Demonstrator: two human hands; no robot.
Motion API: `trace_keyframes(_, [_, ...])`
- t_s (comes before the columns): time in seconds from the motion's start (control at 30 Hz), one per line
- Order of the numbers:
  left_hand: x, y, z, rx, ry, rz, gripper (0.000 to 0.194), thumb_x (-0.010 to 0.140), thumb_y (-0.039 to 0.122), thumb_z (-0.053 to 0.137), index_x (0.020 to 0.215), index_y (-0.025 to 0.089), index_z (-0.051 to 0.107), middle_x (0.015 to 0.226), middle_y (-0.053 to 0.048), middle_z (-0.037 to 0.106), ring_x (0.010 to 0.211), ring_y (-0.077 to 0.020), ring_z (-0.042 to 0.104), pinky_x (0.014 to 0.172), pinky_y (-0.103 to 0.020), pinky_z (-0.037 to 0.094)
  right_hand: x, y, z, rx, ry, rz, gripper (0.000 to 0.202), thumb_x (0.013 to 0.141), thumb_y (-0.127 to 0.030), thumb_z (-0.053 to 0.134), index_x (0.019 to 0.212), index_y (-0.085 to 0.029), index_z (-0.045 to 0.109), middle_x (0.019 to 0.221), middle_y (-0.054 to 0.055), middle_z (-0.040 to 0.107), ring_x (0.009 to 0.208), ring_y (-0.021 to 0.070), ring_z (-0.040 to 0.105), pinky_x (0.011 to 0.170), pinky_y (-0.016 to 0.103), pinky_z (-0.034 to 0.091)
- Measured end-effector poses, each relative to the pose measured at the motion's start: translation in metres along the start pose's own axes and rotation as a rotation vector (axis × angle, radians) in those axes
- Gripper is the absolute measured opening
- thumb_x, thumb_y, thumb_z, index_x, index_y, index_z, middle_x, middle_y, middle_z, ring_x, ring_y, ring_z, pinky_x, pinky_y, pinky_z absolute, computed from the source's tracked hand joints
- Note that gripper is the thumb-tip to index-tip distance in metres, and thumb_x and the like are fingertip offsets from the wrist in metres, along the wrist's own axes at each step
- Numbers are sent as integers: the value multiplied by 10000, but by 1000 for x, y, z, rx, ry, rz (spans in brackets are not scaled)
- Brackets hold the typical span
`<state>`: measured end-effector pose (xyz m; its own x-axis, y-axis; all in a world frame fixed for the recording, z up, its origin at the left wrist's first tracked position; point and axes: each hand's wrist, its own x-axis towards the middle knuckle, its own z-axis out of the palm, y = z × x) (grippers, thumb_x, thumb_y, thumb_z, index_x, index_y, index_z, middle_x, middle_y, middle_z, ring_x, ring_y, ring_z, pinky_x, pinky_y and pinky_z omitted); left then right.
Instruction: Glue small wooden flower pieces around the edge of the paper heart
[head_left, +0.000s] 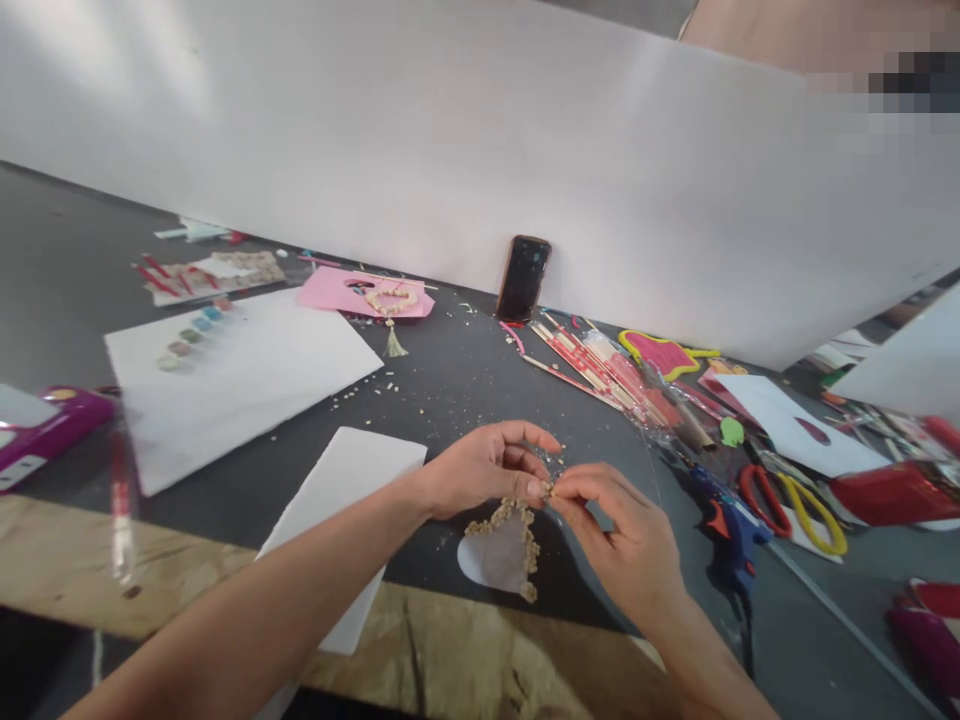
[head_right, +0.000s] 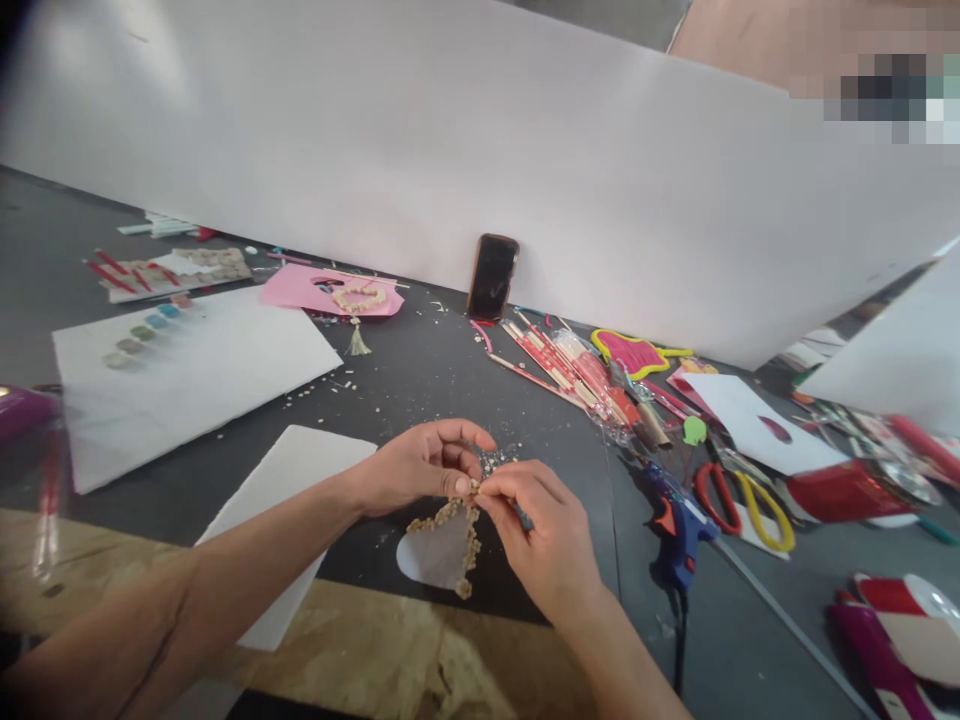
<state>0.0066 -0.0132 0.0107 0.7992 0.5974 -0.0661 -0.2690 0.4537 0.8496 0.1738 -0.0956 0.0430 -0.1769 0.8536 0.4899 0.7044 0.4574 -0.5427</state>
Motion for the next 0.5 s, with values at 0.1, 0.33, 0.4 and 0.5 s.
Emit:
trace_keyframes(0.1, [0,1,0,-11,13,-14,468,635,178,797,1040,160,563,720,2,646,623,-98,613,645,-241,472,-1,3,0,2,1,-14,90,849,-178,567,793,-221,623,769,18,666,708,126,626,642,230,505])
trace_keyframes(0.33, [-1,1,1,8,18,-24,550,639,149,789,1116,168,517,719,7,647,626,-90,595,609,-214,444,-4,8,3,-4,-1,-17,112,858,-192,555,777,-223,625,754,20,671,698,131,634,635,233,514])
trace_keyframes(0.4, [-1,1,2,21,18,-27,571,635,149,791,1129,171,506,711,11,647,619,-91,593,600,-212,438,-5,9,4,0,4,-15,117,858,-189,556,773,-222,629,748,24,673,696,133,636,633,234,518])
trace_keyframes(0.5, [-1,1,3,39,22,-28,588,627,159,796,1135,175,500,700,14,647,607,-93,590,590,-212,433,-7,10,5,36,7,-24,113,856,-185,557,784,-223,635,749,32,679,695,139,639,623,242,520])
